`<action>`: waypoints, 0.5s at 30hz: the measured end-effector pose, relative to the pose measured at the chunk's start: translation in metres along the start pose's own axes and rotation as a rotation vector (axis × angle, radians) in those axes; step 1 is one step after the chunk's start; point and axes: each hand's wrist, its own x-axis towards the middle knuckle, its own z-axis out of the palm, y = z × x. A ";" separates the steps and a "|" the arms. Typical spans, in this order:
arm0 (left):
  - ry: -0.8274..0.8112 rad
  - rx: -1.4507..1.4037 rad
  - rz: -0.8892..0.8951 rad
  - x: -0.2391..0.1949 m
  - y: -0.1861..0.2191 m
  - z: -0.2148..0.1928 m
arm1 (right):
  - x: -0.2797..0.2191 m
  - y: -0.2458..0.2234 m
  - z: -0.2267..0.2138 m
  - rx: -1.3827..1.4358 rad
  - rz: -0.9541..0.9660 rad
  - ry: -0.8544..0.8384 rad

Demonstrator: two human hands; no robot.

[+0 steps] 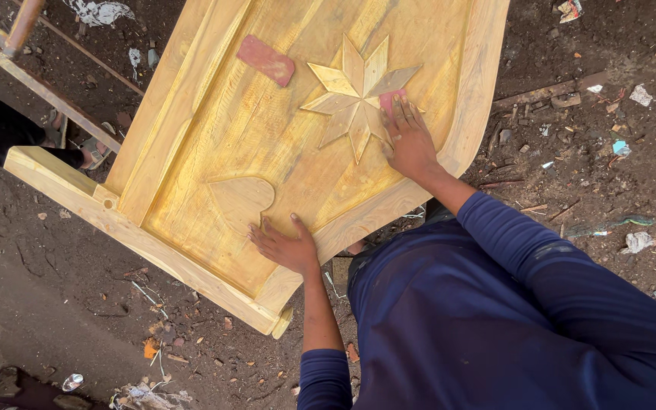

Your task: The person sands a wooden headboard with a sanding block, smoothing the flat surfaces and the carved heart and star details. The person works on the edges and the central decorative elements.

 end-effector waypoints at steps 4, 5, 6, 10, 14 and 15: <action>0.006 0.002 0.002 0.001 -0.001 0.001 | 0.010 0.006 0.001 -0.006 -0.016 -0.038; 0.000 0.008 0.001 0.002 -0.001 0.002 | 0.012 0.007 0.002 -0.015 -0.012 -0.063; -0.007 0.015 -0.001 0.002 -0.001 0.002 | 0.014 0.008 0.002 -0.023 -0.008 -0.090; -0.012 0.002 -0.009 -0.001 -0.002 0.000 | 0.014 0.014 0.001 -0.028 -0.032 -0.151; -0.012 0.011 -0.003 0.003 0.002 0.000 | 0.016 0.023 -0.007 0.000 -0.058 -0.137; -0.008 0.010 -0.005 0.004 0.003 0.001 | 0.017 0.025 -0.009 0.011 -0.067 -0.140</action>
